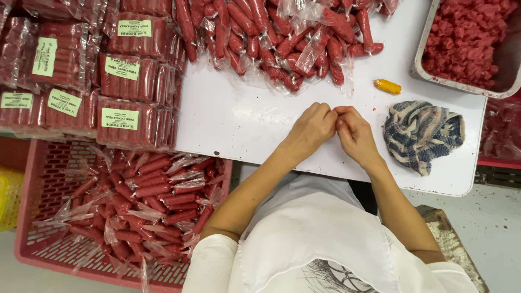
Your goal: The person repeatedly picks up individual sausages from a pile on a white table, places them into clear plastic bags, and ties the bags shut. The person then places the tied bags into a pink basket. A tray of ground meat and a cloth are also visible on the table.
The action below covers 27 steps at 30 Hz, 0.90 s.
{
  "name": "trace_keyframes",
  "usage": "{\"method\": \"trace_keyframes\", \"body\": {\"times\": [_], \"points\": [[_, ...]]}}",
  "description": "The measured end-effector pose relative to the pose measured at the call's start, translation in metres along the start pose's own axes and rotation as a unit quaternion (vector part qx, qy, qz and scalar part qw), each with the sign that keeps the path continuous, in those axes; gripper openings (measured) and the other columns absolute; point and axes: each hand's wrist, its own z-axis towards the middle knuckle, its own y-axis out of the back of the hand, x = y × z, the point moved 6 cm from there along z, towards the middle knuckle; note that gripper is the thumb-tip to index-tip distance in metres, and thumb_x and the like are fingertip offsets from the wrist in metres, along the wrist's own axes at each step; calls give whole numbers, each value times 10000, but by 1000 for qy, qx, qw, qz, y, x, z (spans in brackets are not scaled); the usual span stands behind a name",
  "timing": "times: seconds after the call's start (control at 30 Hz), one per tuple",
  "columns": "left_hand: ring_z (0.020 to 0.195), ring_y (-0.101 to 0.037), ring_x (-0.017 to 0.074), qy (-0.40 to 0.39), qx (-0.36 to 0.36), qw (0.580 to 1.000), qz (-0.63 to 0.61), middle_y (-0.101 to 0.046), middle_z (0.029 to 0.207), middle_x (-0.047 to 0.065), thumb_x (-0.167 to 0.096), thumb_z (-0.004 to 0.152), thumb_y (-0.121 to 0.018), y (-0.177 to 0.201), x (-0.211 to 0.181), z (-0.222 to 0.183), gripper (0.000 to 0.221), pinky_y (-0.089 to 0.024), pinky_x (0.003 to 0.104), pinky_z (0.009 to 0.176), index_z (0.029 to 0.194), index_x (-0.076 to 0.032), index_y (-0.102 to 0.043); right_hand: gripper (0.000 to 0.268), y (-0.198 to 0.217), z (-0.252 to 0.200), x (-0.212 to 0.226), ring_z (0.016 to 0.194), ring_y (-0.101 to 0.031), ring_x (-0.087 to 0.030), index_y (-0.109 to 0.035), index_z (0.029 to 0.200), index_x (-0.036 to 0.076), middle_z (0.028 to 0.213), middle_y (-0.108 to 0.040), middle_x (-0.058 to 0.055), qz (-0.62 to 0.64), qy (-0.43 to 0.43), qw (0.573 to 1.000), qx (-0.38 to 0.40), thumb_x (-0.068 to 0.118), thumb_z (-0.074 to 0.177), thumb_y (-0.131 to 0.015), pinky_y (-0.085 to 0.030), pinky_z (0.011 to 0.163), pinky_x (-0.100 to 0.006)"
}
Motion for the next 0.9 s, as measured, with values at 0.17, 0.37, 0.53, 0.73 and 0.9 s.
{"method": "trace_keyframes", "body": {"times": [0.17, 0.37, 0.53, 0.73, 0.9], "points": [[765, -575, 195, 58, 11, 991, -123, -445, 795, 21, -148, 950, -592, 8, -1, 2, 74, -521, 303, 669, 928, -88, -555, 167, 6, -9, -30, 929, -686, -273, -569, 1162, -56, 1098, -642, -209, 169, -68, 983, -8, -84, 1000, -599, -594, 782, -417], [752, -672, 300, 217, -27, 930, -294, -594, 780, 107, -122, 929, -654, 40, 11, -11, 95, -559, 395, 676, 945, -92, -565, 134, -13, 10, 5, 849, -677, -235, -608, 1137, -36, 970, -613, -151, 171, -79, 981, 49, -60, 1005, -608, -615, 690, -412], [815, -706, 264, 231, -125, 926, -270, -672, 840, 75, 0, 929, -652, 51, 28, -33, 119, -574, 345, 755, 945, -103, -594, 151, -39, 21, 6, 707, -708, -222, -668, 1153, -43, 866, -662, -131, 160, -85, 983, 41, -44, 1047, -561, -636, 642, -359], [780, -700, 233, 212, -109, 958, -157, -642, 801, 67, 41, 905, -685, 54, 35, -49, 125, -590, 331, 737, 941, -64, -627, 158, -51, 26, 23, 658, -745, -255, -699, 1136, -11, 821, -691, -140, 13, 23, 996, 88, -54, 1024, -596, -606, 555, -362], [821, -670, 216, 107, -97, 967, -208, -613, 882, 10, -38, 868, -681, 66, 12, -28, 120, -579, 303, 745, 954, -115, -651, 98, -60, 4, -24, 582, -587, -124, -623, 1003, 36, 722, -546, -45, 256, -242, 933, -69, 23, 1026, -529, -516, 477, -240]]}}
